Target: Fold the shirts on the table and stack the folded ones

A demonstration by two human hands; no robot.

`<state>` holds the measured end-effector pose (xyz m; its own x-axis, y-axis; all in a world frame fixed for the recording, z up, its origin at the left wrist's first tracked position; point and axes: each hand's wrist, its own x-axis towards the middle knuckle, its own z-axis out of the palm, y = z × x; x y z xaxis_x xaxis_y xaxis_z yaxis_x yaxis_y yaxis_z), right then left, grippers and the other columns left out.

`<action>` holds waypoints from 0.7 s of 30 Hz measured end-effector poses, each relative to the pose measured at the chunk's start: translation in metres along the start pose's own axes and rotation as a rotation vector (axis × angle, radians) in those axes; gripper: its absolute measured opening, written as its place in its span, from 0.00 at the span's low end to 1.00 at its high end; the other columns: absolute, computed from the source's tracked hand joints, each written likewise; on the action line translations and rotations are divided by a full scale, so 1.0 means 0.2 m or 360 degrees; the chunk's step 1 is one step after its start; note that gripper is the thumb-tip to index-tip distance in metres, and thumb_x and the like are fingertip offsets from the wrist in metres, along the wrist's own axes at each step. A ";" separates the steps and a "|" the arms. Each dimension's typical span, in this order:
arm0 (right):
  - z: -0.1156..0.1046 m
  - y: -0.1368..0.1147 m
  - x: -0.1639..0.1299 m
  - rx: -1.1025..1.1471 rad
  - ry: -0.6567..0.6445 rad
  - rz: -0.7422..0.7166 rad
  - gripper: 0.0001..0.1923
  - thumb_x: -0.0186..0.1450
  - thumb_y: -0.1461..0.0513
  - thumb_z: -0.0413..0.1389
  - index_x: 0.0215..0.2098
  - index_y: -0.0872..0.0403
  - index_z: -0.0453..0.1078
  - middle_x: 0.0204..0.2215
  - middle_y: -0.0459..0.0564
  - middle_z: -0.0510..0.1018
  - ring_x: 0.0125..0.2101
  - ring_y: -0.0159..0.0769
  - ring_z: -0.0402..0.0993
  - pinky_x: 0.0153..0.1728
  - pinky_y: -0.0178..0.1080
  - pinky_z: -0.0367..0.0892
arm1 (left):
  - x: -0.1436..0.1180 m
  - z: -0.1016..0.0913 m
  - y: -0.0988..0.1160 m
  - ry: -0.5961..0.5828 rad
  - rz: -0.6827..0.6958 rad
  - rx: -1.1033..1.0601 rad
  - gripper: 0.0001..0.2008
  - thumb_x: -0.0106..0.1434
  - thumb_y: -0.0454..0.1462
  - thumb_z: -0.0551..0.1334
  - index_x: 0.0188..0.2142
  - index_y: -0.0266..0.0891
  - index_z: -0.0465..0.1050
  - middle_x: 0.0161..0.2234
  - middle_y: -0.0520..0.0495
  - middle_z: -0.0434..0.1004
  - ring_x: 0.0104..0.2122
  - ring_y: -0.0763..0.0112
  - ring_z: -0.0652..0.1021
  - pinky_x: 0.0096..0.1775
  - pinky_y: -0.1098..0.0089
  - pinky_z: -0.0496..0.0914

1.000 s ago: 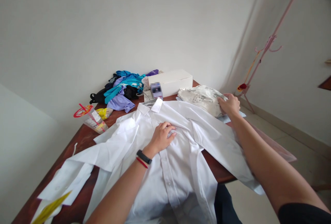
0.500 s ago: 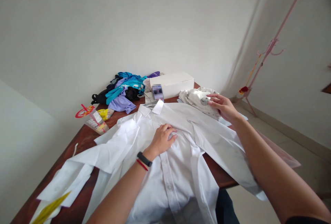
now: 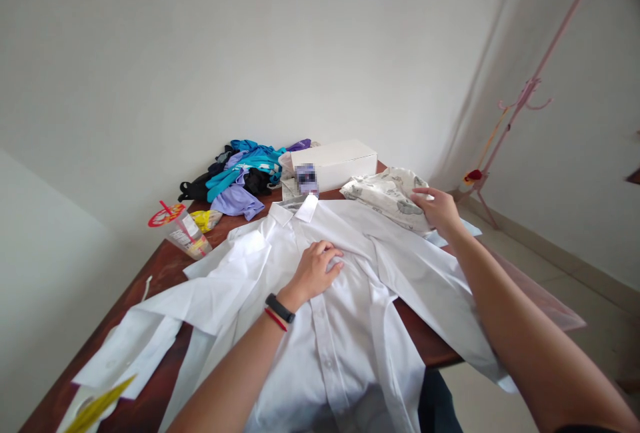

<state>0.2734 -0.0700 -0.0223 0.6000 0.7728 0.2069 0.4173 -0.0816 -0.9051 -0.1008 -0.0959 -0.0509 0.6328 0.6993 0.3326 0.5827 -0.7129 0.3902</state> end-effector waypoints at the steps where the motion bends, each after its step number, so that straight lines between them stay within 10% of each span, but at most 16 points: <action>1: -0.01 0.00 0.00 -0.0157 0.0066 -0.0067 0.24 0.58 0.50 0.64 0.49 0.54 0.80 0.24 0.47 0.78 0.27 0.40 0.73 0.36 0.42 0.70 | 0.00 0.00 0.00 -0.0002 -0.0001 0.0004 0.11 0.69 0.39 0.65 0.50 0.43 0.80 0.47 0.45 0.76 0.47 0.59 0.76 0.54 0.57 0.71; 10: -0.04 0.06 0.02 -0.0840 0.0190 -0.0050 0.32 0.59 0.53 0.66 0.61 0.51 0.73 0.61 0.65 0.67 0.62 0.61 0.63 0.60 0.57 0.63 | 0.00 -0.01 0.01 -0.0013 -0.0019 -0.0006 0.10 0.69 0.38 0.65 0.49 0.43 0.80 0.47 0.44 0.76 0.47 0.58 0.76 0.54 0.57 0.71; 21: -0.03 0.10 0.06 -0.0449 0.0208 -0.0196 0.32 0.55 0.60 0.64 0.59 0.53 0.72 0.60 0.63 0.69 0.61 0.56 0.67 0.63 0.55 0.64 | 0.00 -0.01 0.01 -0.0023 -0.0019 -0.0009 0.11 0.69 0.38 0.64 0.49 0.43 0.80 0.47 0.44 0.76 0.47 0.59 0.76 0.54 0.57 0.71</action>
<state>0.2935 -0.0663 -0.0354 0.6081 0.7019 0.3710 0.6537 -0.1776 -0.7356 -0.1005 -0.0977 -0.0474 0.6330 0.7068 0.3157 0.5872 -0.7042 0.3991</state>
